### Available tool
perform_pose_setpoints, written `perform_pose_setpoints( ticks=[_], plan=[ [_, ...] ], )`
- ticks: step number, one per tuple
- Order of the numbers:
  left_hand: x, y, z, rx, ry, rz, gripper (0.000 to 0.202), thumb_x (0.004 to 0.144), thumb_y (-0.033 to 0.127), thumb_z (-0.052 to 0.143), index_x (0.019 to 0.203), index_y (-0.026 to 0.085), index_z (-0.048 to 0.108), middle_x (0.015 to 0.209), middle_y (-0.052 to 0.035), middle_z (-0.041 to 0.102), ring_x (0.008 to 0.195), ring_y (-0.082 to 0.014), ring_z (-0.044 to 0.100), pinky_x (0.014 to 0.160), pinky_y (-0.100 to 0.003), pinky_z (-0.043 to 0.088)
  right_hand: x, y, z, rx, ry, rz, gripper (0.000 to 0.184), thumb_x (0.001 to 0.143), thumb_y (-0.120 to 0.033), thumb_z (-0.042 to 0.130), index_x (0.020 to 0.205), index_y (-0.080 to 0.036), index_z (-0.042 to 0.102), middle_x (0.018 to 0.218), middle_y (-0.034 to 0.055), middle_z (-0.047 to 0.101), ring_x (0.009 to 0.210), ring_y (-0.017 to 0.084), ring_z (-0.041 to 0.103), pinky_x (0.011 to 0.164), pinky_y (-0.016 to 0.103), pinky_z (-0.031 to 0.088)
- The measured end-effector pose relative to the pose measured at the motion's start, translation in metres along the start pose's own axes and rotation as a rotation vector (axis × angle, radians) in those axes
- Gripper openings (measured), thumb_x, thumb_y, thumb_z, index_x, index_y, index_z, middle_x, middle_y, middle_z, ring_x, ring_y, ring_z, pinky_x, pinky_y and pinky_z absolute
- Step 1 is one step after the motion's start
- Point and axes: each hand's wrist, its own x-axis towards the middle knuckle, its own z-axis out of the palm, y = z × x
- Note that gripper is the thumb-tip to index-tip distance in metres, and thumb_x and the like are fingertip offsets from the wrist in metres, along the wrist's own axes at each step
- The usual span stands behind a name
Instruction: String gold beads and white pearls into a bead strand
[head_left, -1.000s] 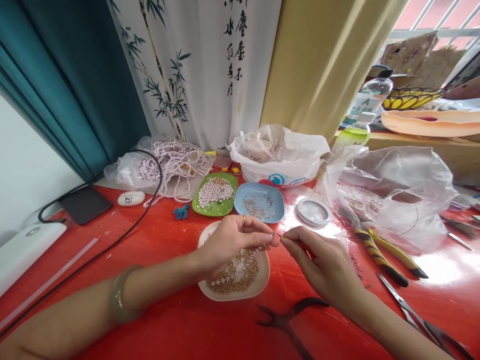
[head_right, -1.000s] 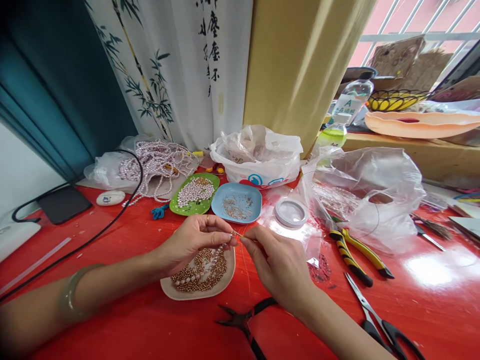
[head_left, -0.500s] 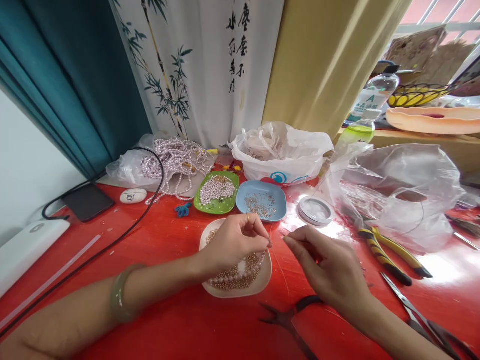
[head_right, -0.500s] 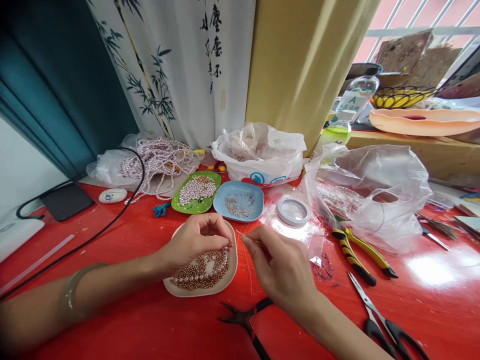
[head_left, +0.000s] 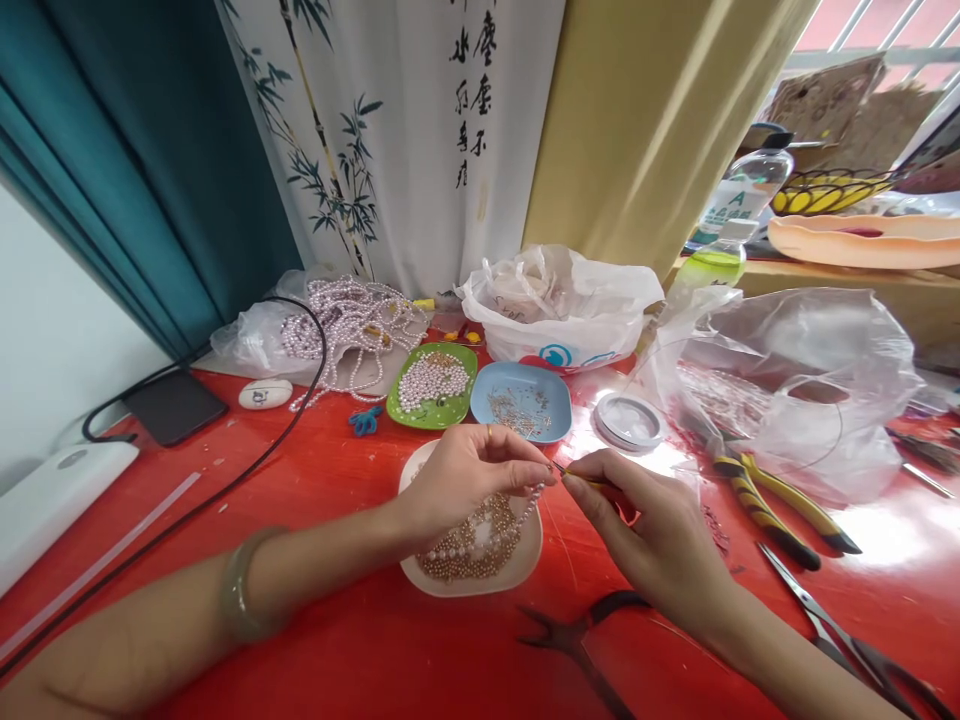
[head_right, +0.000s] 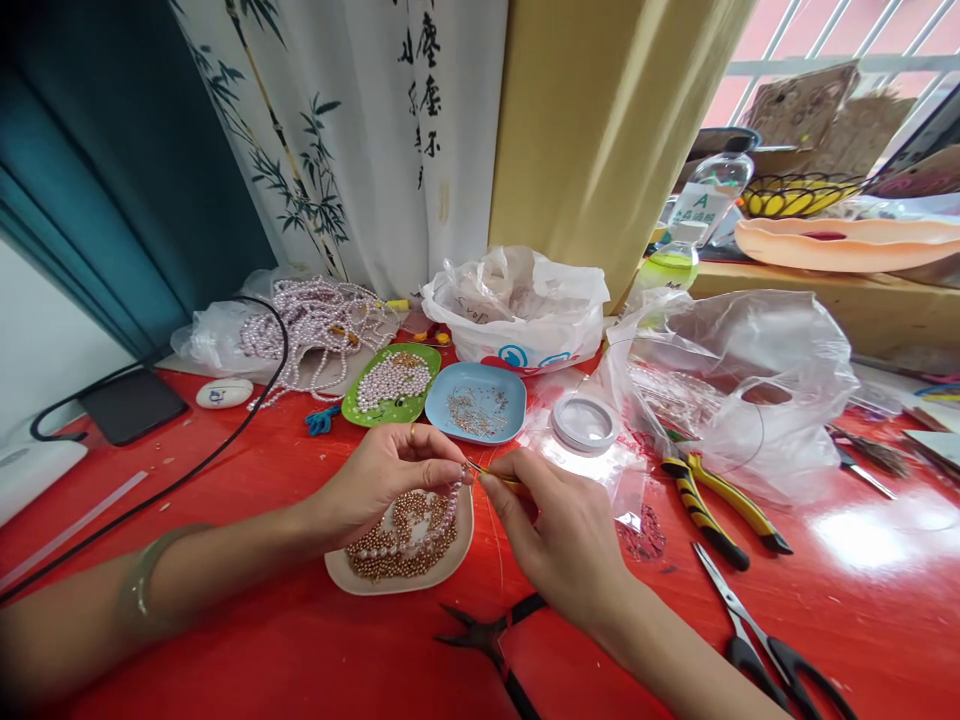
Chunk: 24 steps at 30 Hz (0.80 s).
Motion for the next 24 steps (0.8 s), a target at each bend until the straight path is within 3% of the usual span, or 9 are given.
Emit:
perform_pose_setpoints(
  ticks=[4, 10, 13, 18, 24],
  plan=[
    [0.0006, 0.0003, -0.0006, -0.021, -0.013, -0.024, 0.015, 0.062, 0.025, 0.071, 0.070, 0.014, 0.063, 0.066, -0.0001, 0.064, 0.060, -0.0079, 0.054, 0.059, -0.021, 0.041, 0.0002, -0.0005, -0.0012, -0.049, 0.015, -0.009, 0.016, 0.084, -0.024, 0.043, 0.071, -0.020, 0.052, 0.053, -0.0023, 0.057, 0.045, 0.009, 0.048, 0.043, 0.021, 0.033],
    [0.0039, -0.0011, -0.0073, -0.121, -0.165, -0.134, 0.018, 0.071, 0.031, 0.063, 0.078, 0.015, 0.065, 0.073, -0.0022, 0.063, 0.064, -0.0074, 0.056, 0.062, -0.020, 0.043, -0.0014, -0.0005, -0.0030, -0.074, 0.038, -0.046, 0.017, 0.083, -0.023, 0.045, 0.069, -0.019, 0.052, 0.052, -0.0024, 0.054, 0.044, 0.008, 0.045, 0.043, 0.021, 0.033],
    [0.0053, -0.0021, -0.0096, -0.139, -0.205, -0.160, 0.018, 0.069, 0.029, 0.065, 0.079, 0.014, 0.064, 0.068, -0.0017, 0.060, 0.060, -0.0079, 0.056, 0.059, -0.020, 0.043, -0.0012, -0.0014, -0.0036, -0.052, 0.049, -0.033, 0.017, 0.083, -0.022, 0.045, 0.068, -0.019, 0.051, 0.050, -0.0030, 0.053, 0.042, 0.008, 0.043, 0.042, 0.021, 0.033],
    [0.0057, -0.0026, -0.0092, -0.072, -0.172, -0.155, 0.019, 0.060, 0.022, 0.073, 0.072, 0.013, 0.061, 0.059, 0.0000, 0.061, 0.054, -0.0076, 0.055, 0.057, -0.022, 0.043, 0.0003, -0.0043, -0.0052, 0.008, 0.029, 0.000, 0.018, 0.082, -0.020, 0.045, 0.065, -0.019, 0.050, 0.047, -0.0048, 0.048, 0.040, 0.007, 0.038, 0.039, 0.020, 0.030],
    [0.0056, -0.0002, -0.0072, -0.090, -0.159, -0.155, 0.017, 0.057, 0.021, 0.073, 0.066, 0.012, 0.062, 0.065, -0.0023, 0.066, 0.056, -0.0081, 0.057, 0.057, -0.022, 0.044, -0.0008, -0.0042, -0.0054, 0.062, 0.012, 0.047, 0.018, 0.082, -0.021, 0.046, 0.065, -0.019, 0.050, 0.049, -0.0044, 0.048, 0.042, 0.007, 0.037, 0.040, 0.019, 0.031]
  ],
)
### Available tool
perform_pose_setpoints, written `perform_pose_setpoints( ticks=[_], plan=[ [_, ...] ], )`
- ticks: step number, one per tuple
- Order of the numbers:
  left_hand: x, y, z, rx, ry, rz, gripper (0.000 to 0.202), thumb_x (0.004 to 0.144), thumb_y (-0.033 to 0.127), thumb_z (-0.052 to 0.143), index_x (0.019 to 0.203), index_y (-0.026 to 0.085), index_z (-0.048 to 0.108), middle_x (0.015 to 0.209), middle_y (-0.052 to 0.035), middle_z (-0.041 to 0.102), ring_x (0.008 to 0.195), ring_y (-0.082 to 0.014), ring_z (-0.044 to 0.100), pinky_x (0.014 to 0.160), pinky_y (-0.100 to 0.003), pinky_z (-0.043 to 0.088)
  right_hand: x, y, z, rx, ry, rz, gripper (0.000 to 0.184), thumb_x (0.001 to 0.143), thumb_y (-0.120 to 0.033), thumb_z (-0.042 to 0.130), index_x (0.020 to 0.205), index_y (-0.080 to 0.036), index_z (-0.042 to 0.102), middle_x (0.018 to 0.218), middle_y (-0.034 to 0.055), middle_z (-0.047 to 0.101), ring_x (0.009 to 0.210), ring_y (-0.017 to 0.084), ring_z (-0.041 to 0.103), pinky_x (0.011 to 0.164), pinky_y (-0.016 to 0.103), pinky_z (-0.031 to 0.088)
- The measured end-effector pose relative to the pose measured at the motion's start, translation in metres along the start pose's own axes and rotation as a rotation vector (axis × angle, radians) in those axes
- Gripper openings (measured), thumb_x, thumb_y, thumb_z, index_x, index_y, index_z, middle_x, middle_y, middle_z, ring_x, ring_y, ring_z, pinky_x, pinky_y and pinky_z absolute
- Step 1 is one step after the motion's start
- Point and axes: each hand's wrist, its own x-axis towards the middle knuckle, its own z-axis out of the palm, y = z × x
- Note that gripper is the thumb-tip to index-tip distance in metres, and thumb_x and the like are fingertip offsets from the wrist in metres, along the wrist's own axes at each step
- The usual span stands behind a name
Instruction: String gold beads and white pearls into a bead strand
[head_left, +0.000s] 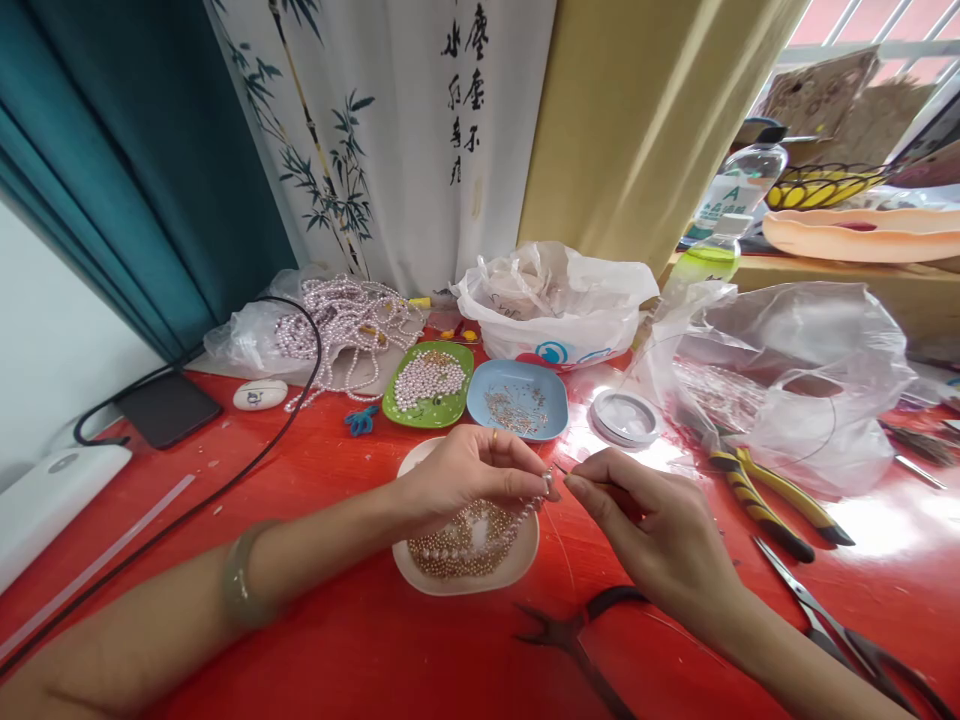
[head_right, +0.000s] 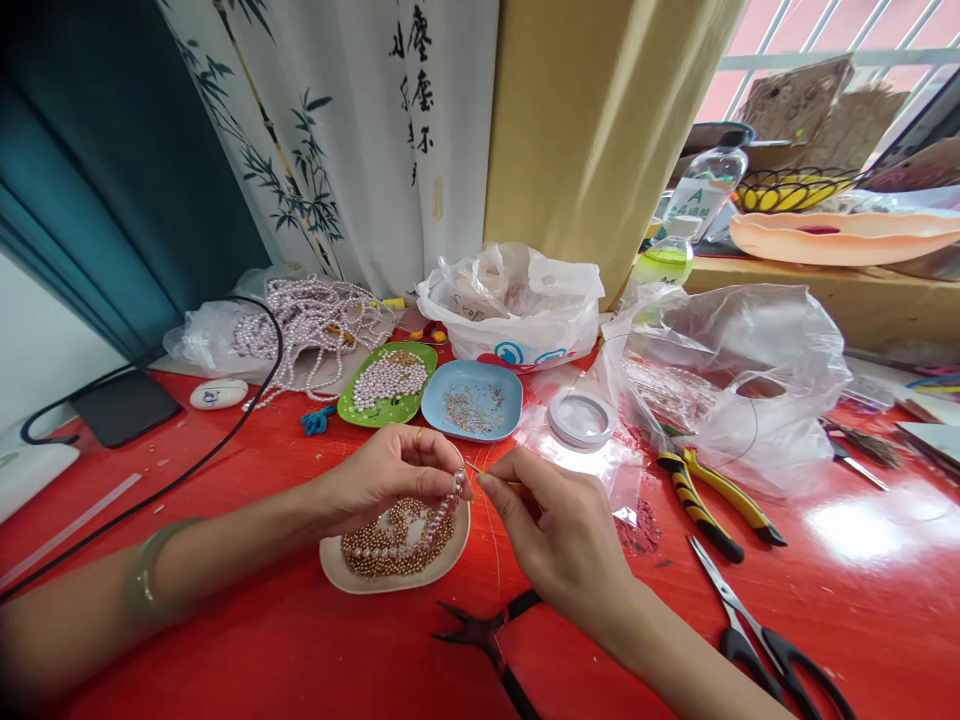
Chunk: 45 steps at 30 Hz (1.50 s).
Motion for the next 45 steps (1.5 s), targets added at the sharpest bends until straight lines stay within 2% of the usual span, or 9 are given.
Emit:
perform_pose_setpoints(
  ticks=[6, 13, 18, 23, 27, 32, 39, 45],
  plan=[
    [0.000, -0.001, 0.002, -0.030, 0.034, 0.040, 0.016, 0.055, 0.019, 0.075, 0.062, 0.012, 0.063, 0.058, -0.0009, 0.064, 0.054, -0.0088, 0.058, 0.056, -0.022, 0.045, -0.002, 0.000, 0.003, 0.085, -0.043, 0.041, 0.018, 0.082, -0.022, 0.046, 0.064, -0.019, 0.049, 0.047, -0.0056, 0.042, 0.041, 0.007, 0.033, 0.038, 0.019, 0.028],
    [0.000, -0.005, 0.001, 0.029, 0.048, 0.093, 0.013, 0.057, 0.018, 0.073, 0.062, 0.012, 0.064, 0.060, -0.0014, 0.064, 0.055, -0.0092, 0.057, 0.056, -0.022, 0.045, -0.003, 0.000, 0.006, 0.173, -0.076, 0.094, 0.020, 0.083, -0.024, 0.045, 0.065, -0.017, 0.051, 0.049, -0.0044, 0.042, 0.043, 0.008, 0.034, 0.039, 0.020, 0.028],
    [0.000, -0.002, 0.002, 0.097, 0.133, 0.158, 0.014, 0.058, 0.020, 0.072, 0.063, 0.013, 0.061, 0.056, 0.0014, 0.060, 0.051, -0.0076, 0.054, 0.053, -0.021, 0.043, -0.001, 0.004, 0.006, 0.239, -0.092, 0.116, 0.021, 0.084, -0.028, 0.043, 0.069, -0.017, 0.053, 0.054, -0.0026, 0.046, 0.047, 0.009, 0.037, 0.042, 0.021, 0.031],
    [-0.003, 0.001, 0.005, 0.214, 0.209, 0.269, 0.011, 0.062, 0.018, 0.069, 0.064, 0.013, 0.059, 0.063, 0.0007, 0.060, 0.058, -0.0074, 0.054, 0.057, -0.020, 0.043, 0.000, 0.007, 0.003, 0.162, -0.006, 0.056, 0.016, 0.084, -0.026, 0.044, 0.072, -0.018, 0.051, 0.057, -0.0025, 0.049, 0.049, 0.009, 0.041, 0.044, 0.020, 0.035],
    [-0.006, -0.002, 0.007, 0.338, 0.231, 0.400, 0.008, 0.066, 0.018, 0.065, 0.066, 0.014, 0.059, 0.067, -0.0006, 0.060, 0.065, -0.0095, 0.055, 0.063, -0.022, 0.045, -0.002, 0.004, 0.002, 0.059, 0.014, -0.058, 0.011, 0.083, -0.022, 0.045, 0.076, -0.019, 0.053, 0.057, -0.0024, 0.054, 0.048, 0.009, 0.045, 0.045, 0.020, 0.035],
    [-0.008, -0.004, 0.009, 0.486, 0.234, 0.503, 0.005, 0.069, 0.014, 0.061, 0.067, 0.014, 0.057, 0.069, -0.0019, 0.060, 0.066, -0.0109, 0.056, 0.065, -0.024, 0.047, -0.004, 0.004, 0.004, -0.047, 0.036, -0.086, 0.011, 0.083, -0.021, 0.046, 0.076, -0.019, 0.054, 0.059, -0.0013, 0.059, 0.050, 0.010, 0.051, 0.046, 0.021, 0.036],
    [-0.009, -0.001, 0.011, 0.546, 0.223, 0.470, 0.006, 0.070, 0.017, 0.060, 0.067, 0.014, 0.056, 0.070, -0.0024, 0.059, 0.066, -0.0114, 0.056, 0.064, -0.024, 0.048, -0.003, 0.002, 0.003, -0.119, 0.026, -0.092, 0.014, 0.083, -0.022, 0.045, 0.072, -0.019, 0.053, 0.057, -0.0012, 0.059, 0.048, 0.010, 0.051, 0.046, 0.021, 0.035],
    [-0.011, -0.001, 0.014, 0.544, 0.221, 0.374, 0.011, 0.070, 0.023, 0.061, 0.078, 0.015, 0.060, 0.074, -0.0024, 0.063, 0.065, -0.0113, 0.057, 0.061, -0.023, 0.048, -0.002, 0.000, 0.004, -0.100, -0.006, -0.025, 0.018, 0.083, -0.023, 0.044, 0.068, -0.020, 0.053, 0.050, -0.0028, 0.055, 0.042, 0.009, 0.046, 0.043, 0.021, 0.033]
  ],
)
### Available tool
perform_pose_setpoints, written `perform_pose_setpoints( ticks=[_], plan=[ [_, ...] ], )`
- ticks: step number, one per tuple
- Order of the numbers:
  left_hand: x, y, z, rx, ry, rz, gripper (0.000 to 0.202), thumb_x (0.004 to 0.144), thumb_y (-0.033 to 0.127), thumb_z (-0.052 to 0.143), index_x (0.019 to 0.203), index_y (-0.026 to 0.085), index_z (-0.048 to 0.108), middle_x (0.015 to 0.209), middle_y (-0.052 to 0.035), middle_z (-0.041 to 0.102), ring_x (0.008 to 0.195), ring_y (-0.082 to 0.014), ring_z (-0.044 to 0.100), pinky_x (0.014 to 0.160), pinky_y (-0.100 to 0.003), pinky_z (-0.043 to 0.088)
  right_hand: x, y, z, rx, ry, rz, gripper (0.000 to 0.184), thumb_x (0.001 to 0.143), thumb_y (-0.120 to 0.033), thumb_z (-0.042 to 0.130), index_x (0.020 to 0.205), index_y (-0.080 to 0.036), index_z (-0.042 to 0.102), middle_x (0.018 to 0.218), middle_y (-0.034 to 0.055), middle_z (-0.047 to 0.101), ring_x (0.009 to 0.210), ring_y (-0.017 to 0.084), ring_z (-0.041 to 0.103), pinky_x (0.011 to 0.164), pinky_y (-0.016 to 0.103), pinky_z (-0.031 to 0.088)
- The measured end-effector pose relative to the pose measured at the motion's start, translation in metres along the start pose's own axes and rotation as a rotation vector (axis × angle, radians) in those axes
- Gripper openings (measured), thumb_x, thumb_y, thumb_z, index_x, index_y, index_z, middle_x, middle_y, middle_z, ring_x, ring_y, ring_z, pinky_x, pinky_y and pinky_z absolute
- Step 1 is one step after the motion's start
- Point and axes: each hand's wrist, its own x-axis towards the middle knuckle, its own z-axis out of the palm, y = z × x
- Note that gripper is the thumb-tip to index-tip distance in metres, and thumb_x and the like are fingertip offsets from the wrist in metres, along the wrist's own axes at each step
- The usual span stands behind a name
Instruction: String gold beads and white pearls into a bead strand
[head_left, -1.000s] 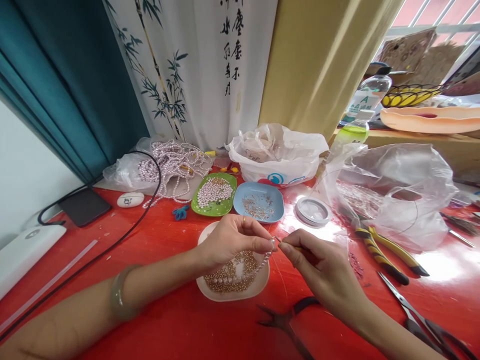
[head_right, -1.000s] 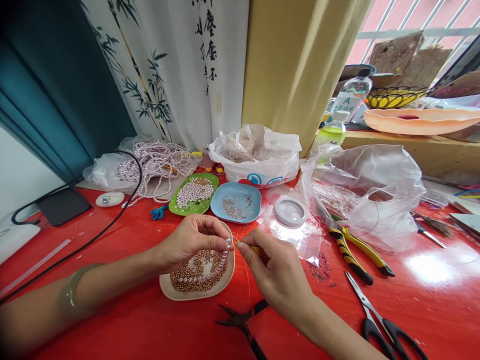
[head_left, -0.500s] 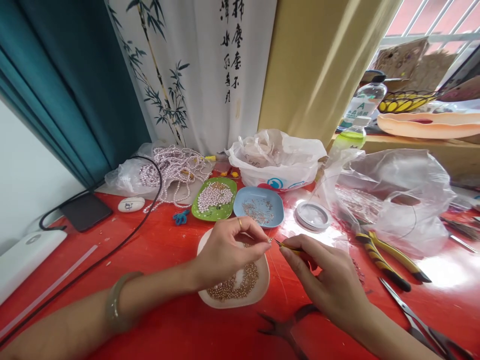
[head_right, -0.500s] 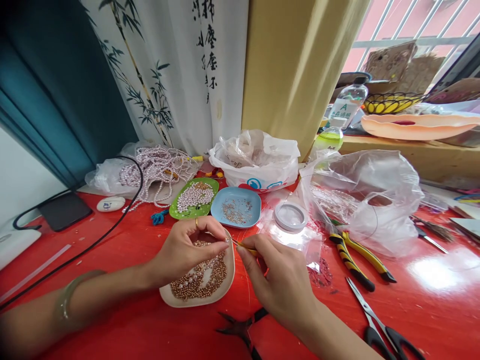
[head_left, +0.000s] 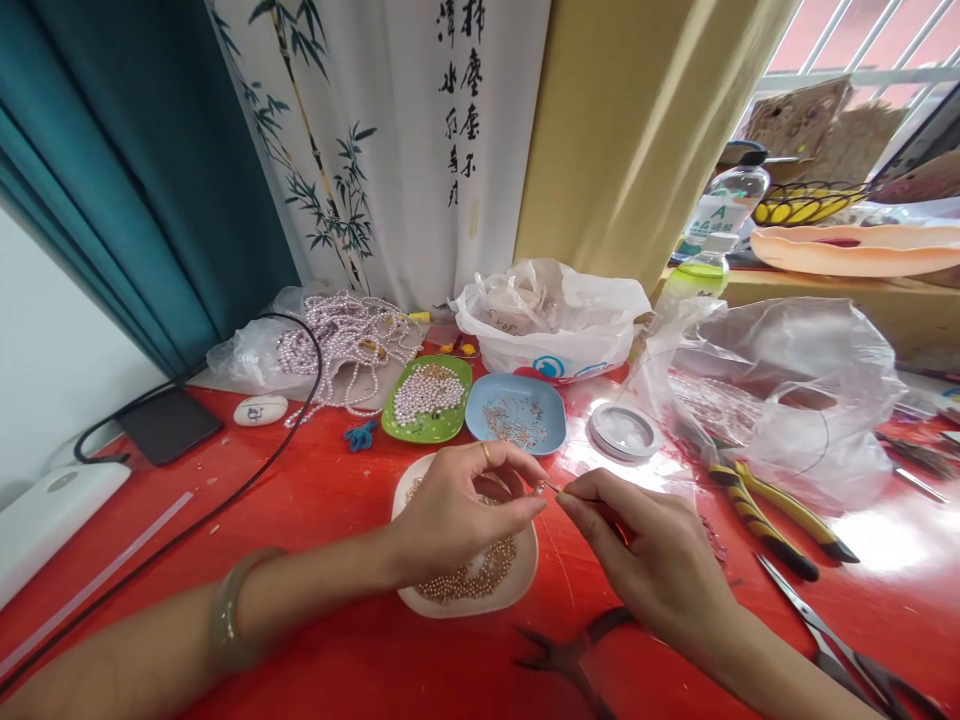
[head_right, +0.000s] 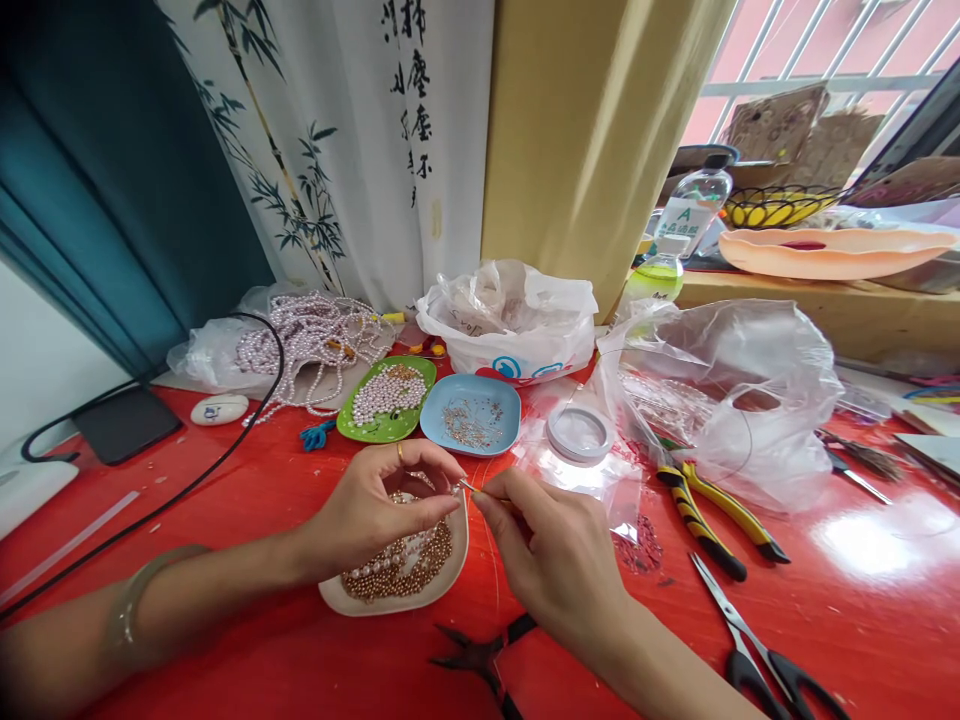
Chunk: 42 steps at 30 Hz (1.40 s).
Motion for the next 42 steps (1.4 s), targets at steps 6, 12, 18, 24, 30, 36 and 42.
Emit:
perform_pose_setpoints(
  ticks=[6, 12, 18, 24, 30, 36, 42],
  plan=[
    [-0.0034, -0.0024, 0.0017, 0.039, 0.028, 0.016, 0.011, 0.070, 0.023, 0.061, 0.074, 0.014, 0.062, 0.076, -0.0052, 0.067, 0.070, -0.0141, 0.060, 0.066, -0.025, 0.049, 0.0003, -0.0015, 0.0022, 0.035, 0.014, 0.002, 0.019, 0.082, -0.024, 0.045, 0.067, -0.018, 0.054, 0.048, -0.0026, 0.052, 0.041, 0.009, 0.044, 0.042, 0.020, 0.032],
    [-0.0059, -0.0027, 0.0003, 0.251, 0.072, 0.228, 0.008, 0.073, 0.021, 0.058, 0.076, 0.015, 0.062, 0.074, -0.0061, 0.067, 0.071, -0.0156, 0.061, 0.068, -0.027, 0.049, -0.0004, -0.0046, 0.0012, 0.108, 0.004, 0.054, 0.020, 0.082, -0.025, 0.045, 0.063, -0.019, 0.050, 0.046, -0.0043, 0.046, 0.040, 0.008, 0.038, 0.039, 0.020, 0.030],
    [-0.0050, -0.0044, -0.0047, 0.463, 0.052, 0.464, 0.008, 0.077, 0.020, 0.054, 0.079, 0.019, 0.062, 0.079, -0.0060, 0.068, 0.074, -0.0164, 0.061, 0.070, -0.029, 0.048, -0.0006, -0.0070, 0.0012, 0.301, -0.091, 0.175, 0.025, 0.083, -0.030, 0.044, 0.060, -0.019, 0.046, 0.047, -0.0052, 0.037, 0.043, 0.008, 0.031, 0.038, 0.020, 0.027],
    [-0.0045, -0.0068, -0.0030, 0.497, 0.034, 0.446, 0.010, 0.077, 0.025, 0.055, 0.080, 0.017, 0.061, 0.076, -0.0065, 0.068, 0.072, -0.0165, 0.062, 0.068, -0.029, 0.047, 0.0011, -0.0053, 0.0023, 0.394, -0.133, 0.246, 0.027, 0.083, -0.031, 0.044, 0.059, -0.019, 0.045, 0.050, -0.0054, 0.034, 0.046, 0.008, 0.029, 0.040, 0.020, 0.026],
    [-0.0036, -0.0075, -0.0010, 0.258, 0.031, 0.260, 0.011, 0.073, 0.026, 0.060, 0.078, 0.016, 0.062, 0.074, -0.0060, 0.067, 0.072, -0.0163, 0.061, 0.068, -0.029, 0.048, 0.0019, -0.0058, 0.0023, 0.468, -0.148, 0.283, 0.027, 0.082, -0.033, 0.045, 0.059, -0.019, 0.044, 0.051, -0.0055, 0.033, 0.046, 0.008, 0.029, 0.040, 0.021, 0.025],
    [-0.0011, -0.0066, -0.0010, -0.044, 0.022, 0.076, 0.012, 0.068, 0.025, 0.065, 0.073, 0.014, 0.063, 0.075, -0.0064, 0.067, 0.073, -0.0167, 0.061, 0.070, -0.029, 0.049, 0.0039, -0.0059, -0.0004, 0.584, -0.184, 0.333, 0.031, 0.080, -0.040, 0.045, 0.058, -0.018, 0.044, 0.051, -0.0054, 0.033, 0.046, 0.008, 0.031, 0.041, 0.021, 0.026],
    [-0.0017, -0.0001, 0.0000, -0.241, 0.008, -0.102, 0.012, 0.064, 0.021, 0.066, 0.073, 0.013, 0.063, 0.073, -0.0050, 0.067, 0.069, -0.0155, 0.062, 0.067, -0.029, 0.050, 0.0057, -0.0086, -0.0013, 0.649, -0.166, 0.380, 0.033, 0.077, -0.043, 0.048, 0.057, -0.018, 0.044, 0.049, -0.0061, 0.032, 0.045, 0.008, 0.029, 0.040, 0.020, 0.026]
  ],
)
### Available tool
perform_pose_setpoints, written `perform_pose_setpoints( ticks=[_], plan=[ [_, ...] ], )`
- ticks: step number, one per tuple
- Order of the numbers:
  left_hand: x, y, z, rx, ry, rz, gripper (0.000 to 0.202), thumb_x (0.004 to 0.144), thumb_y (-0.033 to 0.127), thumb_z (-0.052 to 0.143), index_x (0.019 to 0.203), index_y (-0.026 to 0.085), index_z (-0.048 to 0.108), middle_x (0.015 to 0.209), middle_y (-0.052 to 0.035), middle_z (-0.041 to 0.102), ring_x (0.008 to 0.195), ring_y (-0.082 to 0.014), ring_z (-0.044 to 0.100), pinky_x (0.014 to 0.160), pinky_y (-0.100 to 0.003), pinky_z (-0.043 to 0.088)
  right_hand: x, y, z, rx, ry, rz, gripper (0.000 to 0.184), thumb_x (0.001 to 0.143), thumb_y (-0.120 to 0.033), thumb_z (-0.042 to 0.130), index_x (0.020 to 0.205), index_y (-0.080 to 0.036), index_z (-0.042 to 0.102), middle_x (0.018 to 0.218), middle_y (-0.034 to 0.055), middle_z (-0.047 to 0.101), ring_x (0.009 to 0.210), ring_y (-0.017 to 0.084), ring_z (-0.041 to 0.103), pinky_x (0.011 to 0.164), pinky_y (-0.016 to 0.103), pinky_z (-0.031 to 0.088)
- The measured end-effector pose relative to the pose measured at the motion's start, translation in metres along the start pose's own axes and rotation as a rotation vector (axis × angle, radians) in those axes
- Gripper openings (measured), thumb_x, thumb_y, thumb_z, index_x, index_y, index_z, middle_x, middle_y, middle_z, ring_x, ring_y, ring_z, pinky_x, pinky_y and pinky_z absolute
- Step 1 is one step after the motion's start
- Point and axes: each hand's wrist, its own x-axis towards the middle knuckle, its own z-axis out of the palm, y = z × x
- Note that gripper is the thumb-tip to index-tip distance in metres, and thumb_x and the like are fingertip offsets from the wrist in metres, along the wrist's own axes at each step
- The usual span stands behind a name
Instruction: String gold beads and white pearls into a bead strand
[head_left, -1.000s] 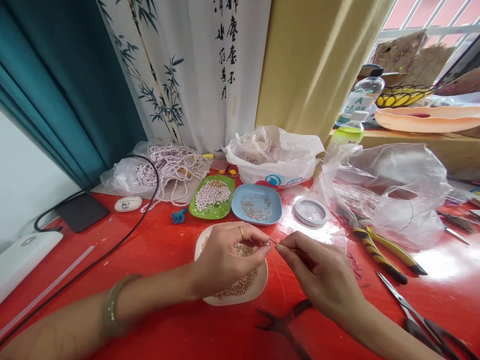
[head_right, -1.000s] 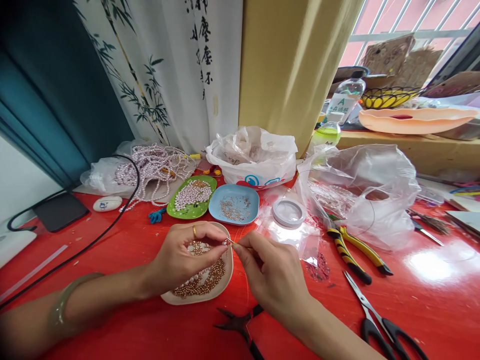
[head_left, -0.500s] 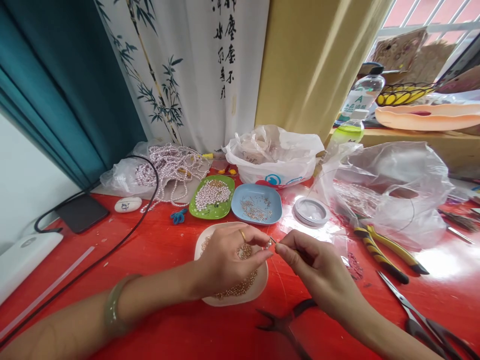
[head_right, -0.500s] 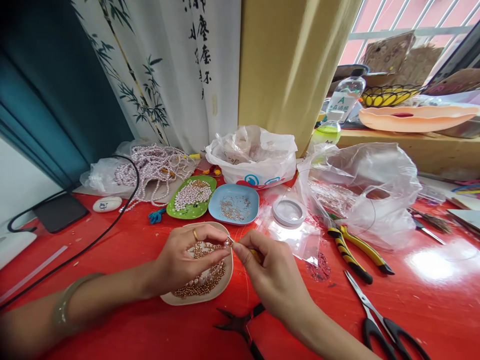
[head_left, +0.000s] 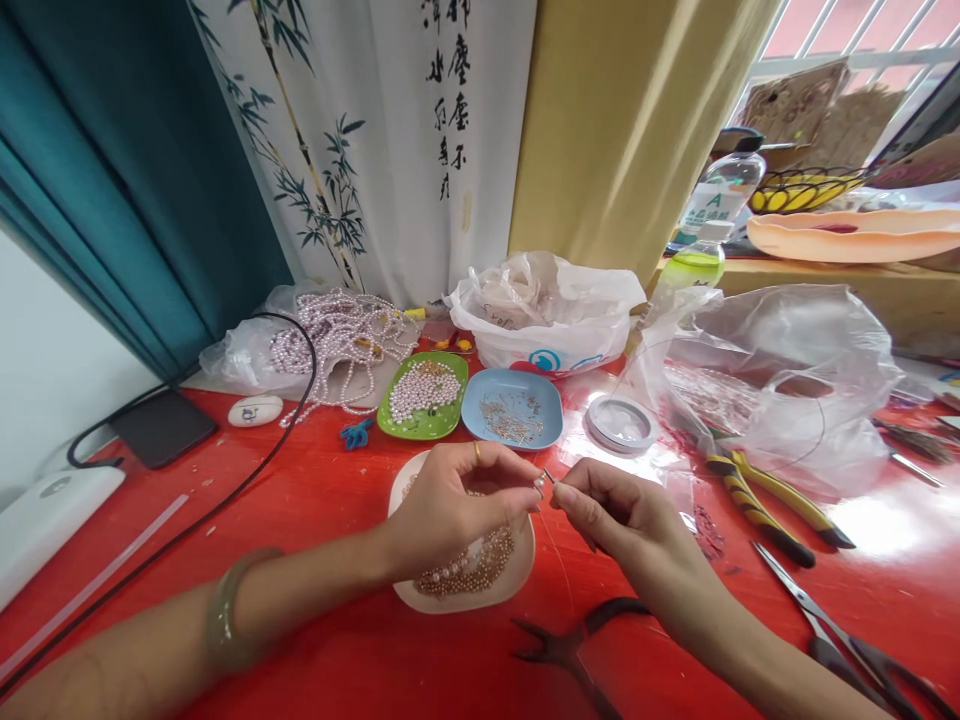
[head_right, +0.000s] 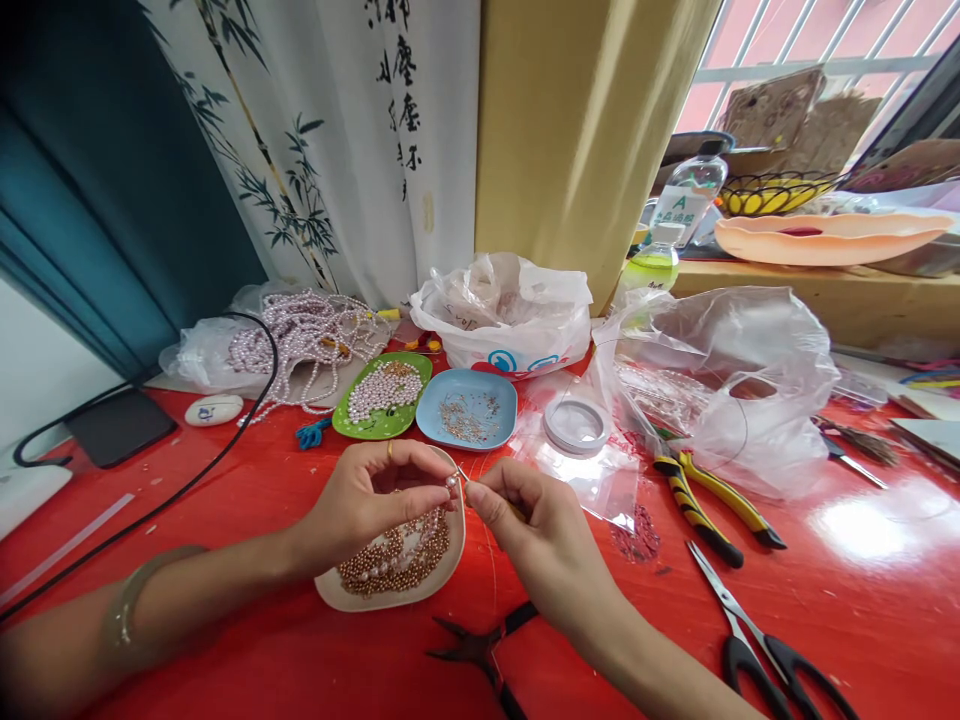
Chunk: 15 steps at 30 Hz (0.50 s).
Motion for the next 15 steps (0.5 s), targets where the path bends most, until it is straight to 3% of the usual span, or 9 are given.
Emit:
perform_pose_setpoints(
  ticks=[3, 9, 15],
  plan=[
    [0.0008, 0.0008, 0.0004, -0.094, -0.025, -0.040, 0.008, 0.066, 0.019, 0.065, 0.071, 0.013, 0.062, 0.067, -0.0033, 0.066, 0.063, -0.0138, 0.062, 0.062, -0.027, 0.050, -0.0010, 0.0025, 0.0004, -0.039, 0.022, -0.028, 0.031, 0.078, -0.041, 0.048, 0.058, -0.018, 0.045, 0.051, -0.0054, 0.034, 0.046, 0.008, 0.031, 0.040, 0.020, 0.027],
    [0.0043, -0.0017, -0.0003, -0.033, 0.035, -0.034, 0.007, 0.067, 0.019, 0.065, 0.071, 0.014, 0.063, 0.069, -0.0022, 0.067, 0.066, -0.0113, 0.061, 0.064, -0.022, 0.048, -0.0033, 0.0046, -0.0021, -0.151, 0.019, -0.085, 0.028, 0.081, -0.038, 0.044, 0.063, -0.018, 0.049, 0.052, -0.0047, 0.036, 0.046, 0.009, 0.031, 0.041, 0.021, 0.027],
    [0.0041, -0.0026, -0.0016, 0.019, 0.069, -0.013, 0.009, 0.067, 0.021, 0.065, 0.072, 0.013, 0.062, 0.071, -0.0023, 0.066, 0.067, -0.0114, 0.060, 0.066, -0.023, 0.048, -0.0017, 0.0012, -0.0041, -0.081, -0.050, -0.018, 0.028, 0.080, -0.037, 0.047, 0.059, -0.018, 0.048, 0.051, -0.0049, 0.036, 0.045, 0.008, 0.033, 0.040, 0.020, 0.027]
  ],
)
